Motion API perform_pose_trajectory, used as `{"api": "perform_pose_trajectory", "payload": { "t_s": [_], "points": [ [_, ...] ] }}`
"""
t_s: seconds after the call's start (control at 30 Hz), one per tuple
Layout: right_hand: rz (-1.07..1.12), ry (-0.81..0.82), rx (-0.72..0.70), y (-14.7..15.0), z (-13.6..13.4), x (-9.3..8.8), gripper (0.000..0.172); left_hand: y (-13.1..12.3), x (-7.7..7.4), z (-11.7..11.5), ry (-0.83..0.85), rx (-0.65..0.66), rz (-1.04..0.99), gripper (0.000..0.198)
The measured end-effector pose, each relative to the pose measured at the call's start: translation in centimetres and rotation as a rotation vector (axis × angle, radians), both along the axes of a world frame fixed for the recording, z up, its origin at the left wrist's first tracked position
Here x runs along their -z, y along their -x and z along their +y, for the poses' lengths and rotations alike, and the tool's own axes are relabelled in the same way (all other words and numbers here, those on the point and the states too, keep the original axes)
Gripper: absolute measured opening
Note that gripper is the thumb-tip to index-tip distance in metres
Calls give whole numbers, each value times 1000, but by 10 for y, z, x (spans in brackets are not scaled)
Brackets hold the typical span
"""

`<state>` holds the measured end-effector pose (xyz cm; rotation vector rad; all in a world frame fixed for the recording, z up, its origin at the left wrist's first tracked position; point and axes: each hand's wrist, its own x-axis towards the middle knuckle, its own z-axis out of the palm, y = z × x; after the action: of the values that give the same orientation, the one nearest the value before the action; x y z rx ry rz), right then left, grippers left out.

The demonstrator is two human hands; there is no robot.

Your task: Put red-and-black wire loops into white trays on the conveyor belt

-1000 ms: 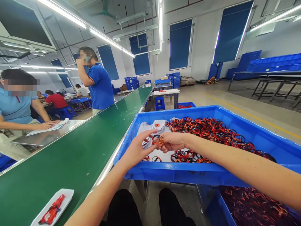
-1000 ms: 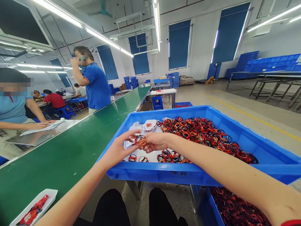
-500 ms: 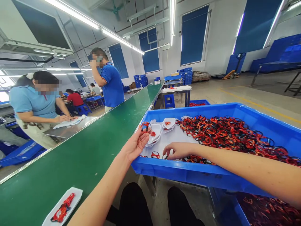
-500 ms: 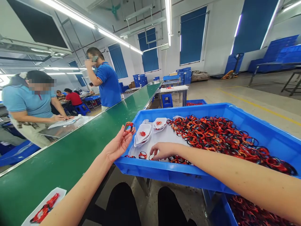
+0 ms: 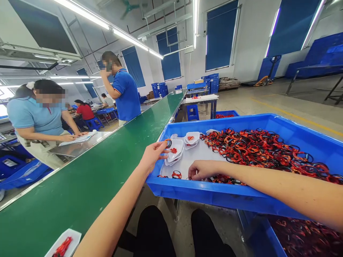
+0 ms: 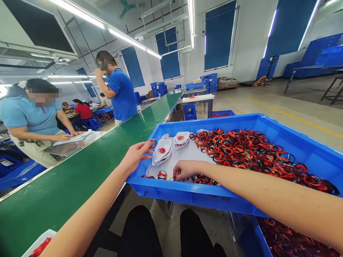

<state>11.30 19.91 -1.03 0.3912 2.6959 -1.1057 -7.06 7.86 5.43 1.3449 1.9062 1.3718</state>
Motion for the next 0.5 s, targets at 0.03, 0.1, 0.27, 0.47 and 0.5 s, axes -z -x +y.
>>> {"api": "perform_pose_trajectory", "payload": {
  "t_s": [0.03,0.1,0.27,0.47,0.5],
  "points": [
    [3,-8,0,0,0,-1,35,4,2,8,12,-1,89,48],
    [10,-24,-5,0,1,-1,34,12,5,27,44,-10,239,46],
    [1,-55,-12,0,4,0,33,25,9,74,151,-2,619,34],
    [-15,-106,6,1,9,-1,33,35,11,110,295,48,903,40],
    [-19,-115,9,1,10,-1,33,36,12,114,321,62,942,38]
  ]
}}
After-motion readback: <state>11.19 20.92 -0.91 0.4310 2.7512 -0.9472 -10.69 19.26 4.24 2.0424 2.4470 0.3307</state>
